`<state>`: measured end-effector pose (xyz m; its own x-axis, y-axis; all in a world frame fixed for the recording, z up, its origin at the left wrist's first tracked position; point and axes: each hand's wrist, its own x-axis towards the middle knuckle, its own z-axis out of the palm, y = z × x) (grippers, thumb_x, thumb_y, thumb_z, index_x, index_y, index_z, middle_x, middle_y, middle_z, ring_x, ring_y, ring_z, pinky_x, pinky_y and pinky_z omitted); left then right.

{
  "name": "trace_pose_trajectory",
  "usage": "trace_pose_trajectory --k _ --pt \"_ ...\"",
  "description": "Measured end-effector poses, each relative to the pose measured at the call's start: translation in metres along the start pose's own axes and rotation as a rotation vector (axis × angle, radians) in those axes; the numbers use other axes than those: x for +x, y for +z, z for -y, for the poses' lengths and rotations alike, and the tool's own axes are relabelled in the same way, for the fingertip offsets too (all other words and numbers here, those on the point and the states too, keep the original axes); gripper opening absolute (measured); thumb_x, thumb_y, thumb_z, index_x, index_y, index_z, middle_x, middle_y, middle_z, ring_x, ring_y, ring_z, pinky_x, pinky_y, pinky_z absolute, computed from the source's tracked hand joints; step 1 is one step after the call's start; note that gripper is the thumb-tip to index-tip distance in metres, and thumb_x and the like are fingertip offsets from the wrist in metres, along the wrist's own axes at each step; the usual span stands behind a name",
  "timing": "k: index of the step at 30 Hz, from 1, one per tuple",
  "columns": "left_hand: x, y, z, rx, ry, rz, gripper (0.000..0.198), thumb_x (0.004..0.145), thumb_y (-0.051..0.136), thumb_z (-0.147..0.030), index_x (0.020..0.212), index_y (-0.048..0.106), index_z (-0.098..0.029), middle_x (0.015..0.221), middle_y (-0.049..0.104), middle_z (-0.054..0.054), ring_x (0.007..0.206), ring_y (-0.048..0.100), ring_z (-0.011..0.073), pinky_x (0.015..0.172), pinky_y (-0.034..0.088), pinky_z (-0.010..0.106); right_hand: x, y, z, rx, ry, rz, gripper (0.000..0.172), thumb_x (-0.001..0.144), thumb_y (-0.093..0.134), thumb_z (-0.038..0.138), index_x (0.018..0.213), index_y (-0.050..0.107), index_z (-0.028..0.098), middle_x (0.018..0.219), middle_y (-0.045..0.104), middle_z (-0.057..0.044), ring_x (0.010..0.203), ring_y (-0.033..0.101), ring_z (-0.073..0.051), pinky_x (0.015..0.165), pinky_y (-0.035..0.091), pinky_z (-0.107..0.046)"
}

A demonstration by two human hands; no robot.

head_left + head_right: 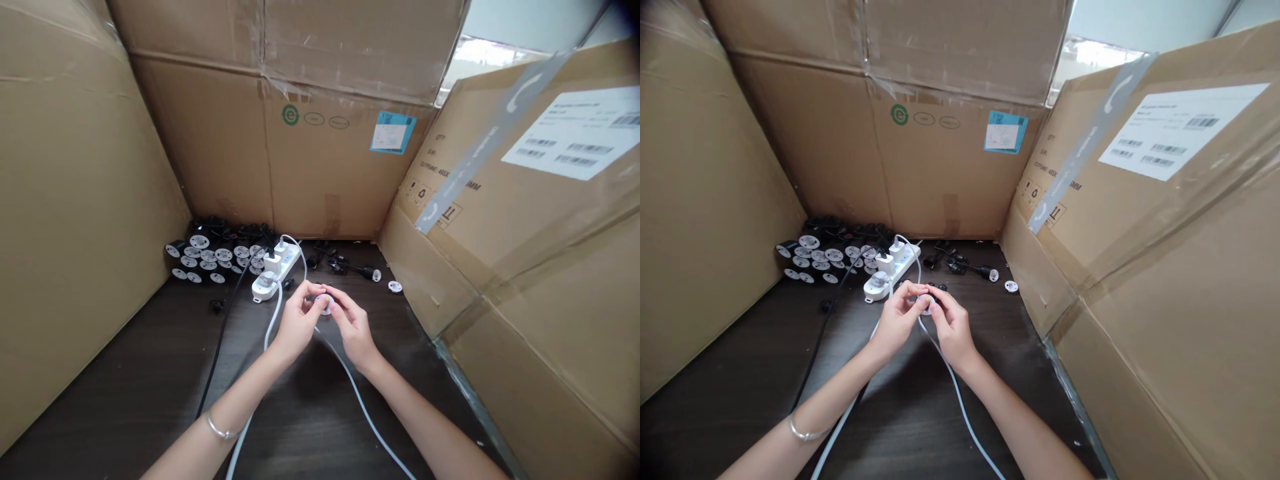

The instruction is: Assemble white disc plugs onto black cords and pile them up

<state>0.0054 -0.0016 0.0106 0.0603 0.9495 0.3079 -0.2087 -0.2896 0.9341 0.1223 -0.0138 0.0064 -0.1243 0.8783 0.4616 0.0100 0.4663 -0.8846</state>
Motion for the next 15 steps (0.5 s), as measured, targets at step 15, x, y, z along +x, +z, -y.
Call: trace_pose_trajectory --k 15 --pt "-0.002 0.001 -0.009 -0.099 -0.036 0.074 0.022 0.07 0.062 -0.029 0.081 0.052 -0.014 0.097 0.054 0.005 0.078 0.056 0.0113 0.065 0.052 0.02 0.003 -0.004 0.007 0.153 0.08 -0.011 0.025 0.086 0.047 0.028 0.106 0.059 0.02 0.109 0.059 -0.005 0.1 0.055 -0.018 0.08 0.048 -0.028"
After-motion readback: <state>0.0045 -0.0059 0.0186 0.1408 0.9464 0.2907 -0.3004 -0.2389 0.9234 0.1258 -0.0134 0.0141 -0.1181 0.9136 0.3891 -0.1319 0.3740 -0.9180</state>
